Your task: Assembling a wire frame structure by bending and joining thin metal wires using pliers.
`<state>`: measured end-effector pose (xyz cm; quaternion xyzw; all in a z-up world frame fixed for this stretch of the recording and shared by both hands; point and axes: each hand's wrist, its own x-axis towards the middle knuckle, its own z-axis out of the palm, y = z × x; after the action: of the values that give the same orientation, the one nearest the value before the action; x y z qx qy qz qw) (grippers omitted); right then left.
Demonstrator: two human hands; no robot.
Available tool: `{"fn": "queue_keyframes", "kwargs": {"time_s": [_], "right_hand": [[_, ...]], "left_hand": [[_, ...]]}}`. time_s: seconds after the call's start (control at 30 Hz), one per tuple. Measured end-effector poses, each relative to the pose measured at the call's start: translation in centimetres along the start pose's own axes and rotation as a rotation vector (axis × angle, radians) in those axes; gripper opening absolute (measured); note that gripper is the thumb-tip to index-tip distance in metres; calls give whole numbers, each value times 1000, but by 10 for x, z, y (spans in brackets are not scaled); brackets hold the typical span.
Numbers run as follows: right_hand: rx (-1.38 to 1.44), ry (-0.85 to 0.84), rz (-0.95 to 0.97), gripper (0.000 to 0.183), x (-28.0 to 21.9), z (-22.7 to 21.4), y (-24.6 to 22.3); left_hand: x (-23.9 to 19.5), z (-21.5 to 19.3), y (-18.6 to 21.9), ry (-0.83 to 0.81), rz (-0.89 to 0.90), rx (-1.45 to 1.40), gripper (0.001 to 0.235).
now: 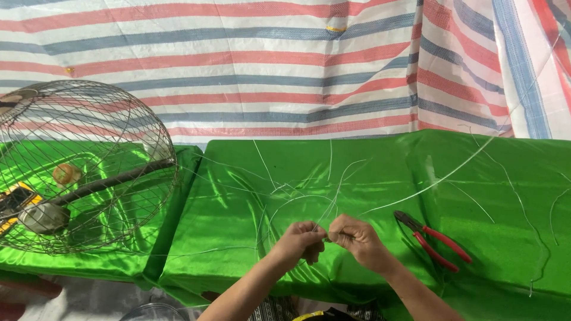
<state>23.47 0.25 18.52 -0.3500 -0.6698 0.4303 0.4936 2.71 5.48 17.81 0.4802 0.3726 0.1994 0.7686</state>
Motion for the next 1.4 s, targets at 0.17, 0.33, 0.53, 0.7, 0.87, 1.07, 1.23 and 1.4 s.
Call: {"fn": "queue_keyframes", "kwargs": {"time_s": [0.17,0.33,0.53,0.7,0.87,1.07,1.23,1.4], "right_hand": [[-7,-66,-22,10,7,-12,-6],[66,-104,62,9,11,-25,15],[-54,37,249,18,7,-36,34],[-535,-56,713,25,-10,-56,-15],[-1246,-153,1002,42,-87,-132,33],[-1452,-27,741,58,-176,-166,104],[-1666,26,631,40,-166,-157,115],[-1212,19,957,29,-128,-174,76]], "left_hand": [[16,-2,-14,-41,-13,-62,21],[20,-3,-13,-70,-73,-107,21],[50,1,-34,-29,16,-198,19],[69,5,-43,44,99,-204,19],[71,6,-38,80,90,-159,19],[64,8,-32,64,113,-213,18],[67,9,-28,57,131,-254,16],[68,3,-28,29,179,-311,16]]}}
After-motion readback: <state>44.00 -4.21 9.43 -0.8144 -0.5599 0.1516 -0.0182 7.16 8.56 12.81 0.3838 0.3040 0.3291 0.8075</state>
